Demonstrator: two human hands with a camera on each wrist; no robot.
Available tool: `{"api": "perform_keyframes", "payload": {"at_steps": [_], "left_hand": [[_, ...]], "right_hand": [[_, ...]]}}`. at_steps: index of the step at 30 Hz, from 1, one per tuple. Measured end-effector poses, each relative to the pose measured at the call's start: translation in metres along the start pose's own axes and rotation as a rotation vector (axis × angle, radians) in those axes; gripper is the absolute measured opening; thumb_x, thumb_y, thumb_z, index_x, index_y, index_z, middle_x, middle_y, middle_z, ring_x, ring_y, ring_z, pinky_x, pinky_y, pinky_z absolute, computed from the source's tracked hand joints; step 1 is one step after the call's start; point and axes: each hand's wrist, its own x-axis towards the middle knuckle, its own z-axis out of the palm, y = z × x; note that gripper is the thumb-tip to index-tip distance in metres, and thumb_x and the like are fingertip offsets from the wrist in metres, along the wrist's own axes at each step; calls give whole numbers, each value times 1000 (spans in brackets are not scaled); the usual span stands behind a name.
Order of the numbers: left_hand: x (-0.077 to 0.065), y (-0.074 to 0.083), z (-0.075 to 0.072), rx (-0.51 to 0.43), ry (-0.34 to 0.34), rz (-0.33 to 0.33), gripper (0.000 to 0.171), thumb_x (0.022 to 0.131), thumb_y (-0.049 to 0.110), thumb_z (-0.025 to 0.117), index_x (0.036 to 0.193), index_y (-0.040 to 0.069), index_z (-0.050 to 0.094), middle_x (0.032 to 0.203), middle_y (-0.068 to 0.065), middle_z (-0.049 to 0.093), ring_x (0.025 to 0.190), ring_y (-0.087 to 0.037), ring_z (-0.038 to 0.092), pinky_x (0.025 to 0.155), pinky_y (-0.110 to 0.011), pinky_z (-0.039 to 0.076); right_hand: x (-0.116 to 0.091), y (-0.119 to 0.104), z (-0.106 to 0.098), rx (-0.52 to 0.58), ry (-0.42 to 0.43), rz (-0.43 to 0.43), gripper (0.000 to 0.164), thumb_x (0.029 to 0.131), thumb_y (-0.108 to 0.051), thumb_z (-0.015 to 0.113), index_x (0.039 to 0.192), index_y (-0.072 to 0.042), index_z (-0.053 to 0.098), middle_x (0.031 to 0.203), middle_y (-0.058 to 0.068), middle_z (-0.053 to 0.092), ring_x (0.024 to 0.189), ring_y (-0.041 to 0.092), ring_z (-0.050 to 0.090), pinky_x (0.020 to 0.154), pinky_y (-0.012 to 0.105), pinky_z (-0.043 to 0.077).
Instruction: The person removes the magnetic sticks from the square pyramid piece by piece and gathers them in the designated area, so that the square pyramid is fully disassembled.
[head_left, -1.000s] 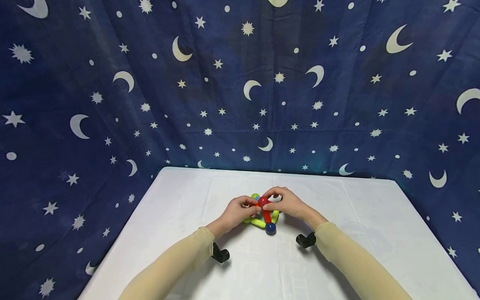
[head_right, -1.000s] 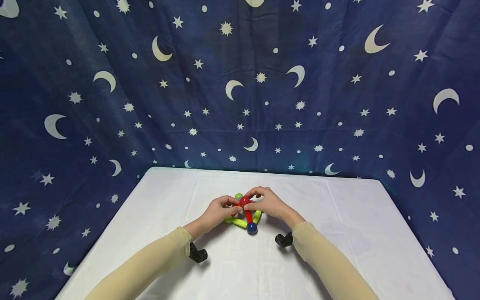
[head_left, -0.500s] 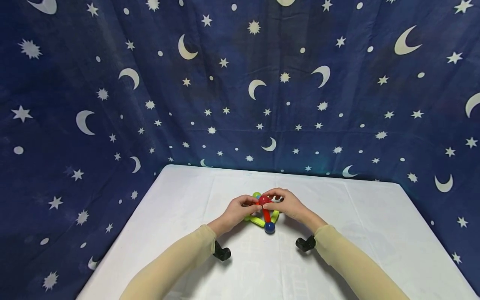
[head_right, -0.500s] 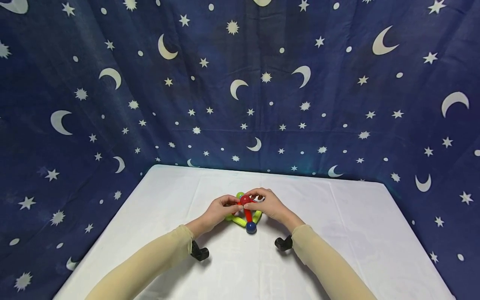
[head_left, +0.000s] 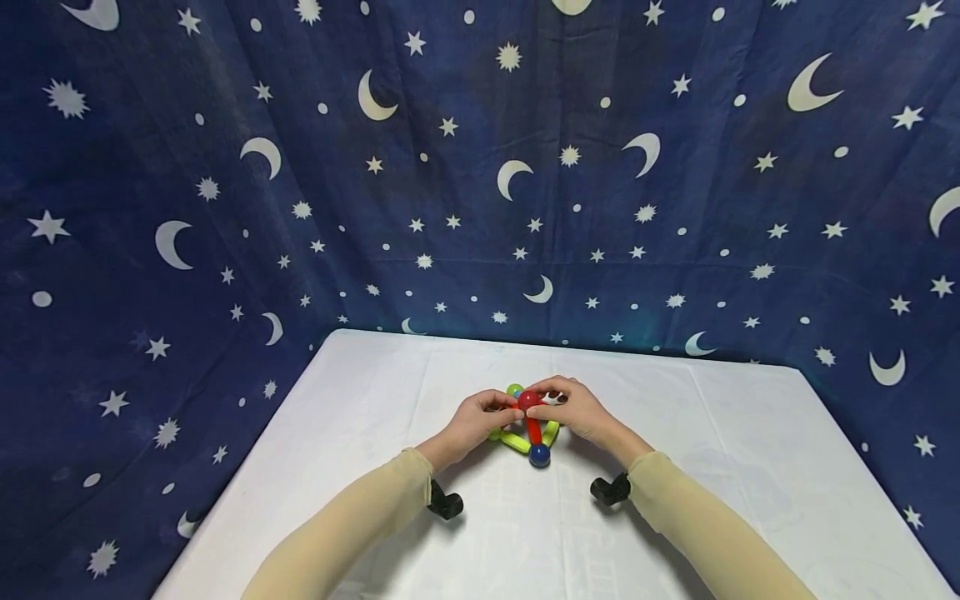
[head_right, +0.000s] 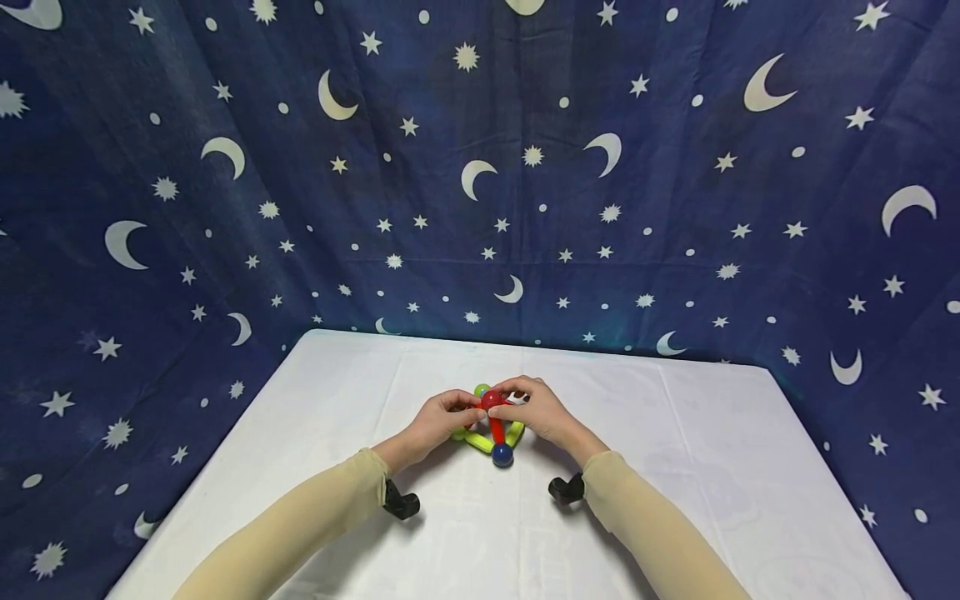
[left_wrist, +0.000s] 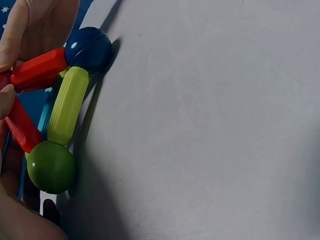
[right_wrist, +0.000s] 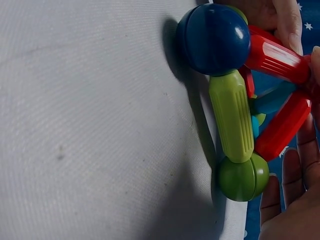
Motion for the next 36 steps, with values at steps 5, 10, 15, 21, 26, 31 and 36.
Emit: {"api": "perform_keyframes", "payload": {"at_steps": [5,10,15,21,26,31,36], "left_hand": [[2,0,-1,-9,-8,3,25,91,23,80,109,8,74,86,-3,68,83,-24,61,68,-24,50],[2,0,-2,-12,-15,3,24,91,24,80,108,9,74,86,-2,68,82,-23,61,67,-24,49],[2,1,-2,-13,-20,8,23,91,22,80,109,8,74,84,-2,68,83,-27,61,67,-23,49],[2,1,-2,-2,-21,3,24,91,24,80,109,9,74,85,-2,67,84,-26,62,67,-24,49],[3,1,-3,-6,-29,1,24,91,24,80,109,9,74,86,-2,67,82,-20,61,69,-24,50],[2,1,-3,-9,-29,3,24,91,24,80,108,8,74,85,-2,67,82,-19,61,68,-24,50],[3,1,-3,-6,-31,4,24,92,24,79,108,8,73,84,-2,66,82,-20,61,68,-25,49]], "right_hand": [[1,0,0,8,1,7,38,84,-39,85,115,-20,75,111,-2,68,110,24,49,93,42,41],[1,-1,0,17,-2,17,39,83,-39,86,115,-20,75,111,-1,67,110,25,48,94,42,40],[0,-1,0,23,-13,15,40,83,-39,85,116,-19,74,111,-1,68,110,26,48,93,42,40],[1,0,-1,29,-31,1,42,86,-38,84,121,-18,73,113,-1,68,110,26,48,92,41,42],[1,-1,-2,34,-43,16,46,86,-39,83,126,-20,72,116,-1,67,112,26,47,89,41,42],[1,-1,-3,53,-57,26,46,86,-38,83,127,-19,72,117,1,65,111,27,48,86,40,43],[2,1,-4,59,-71,23,47,88,-38,81,128,-17,72,117,3,65,110,27,47,84,40,43]]}}
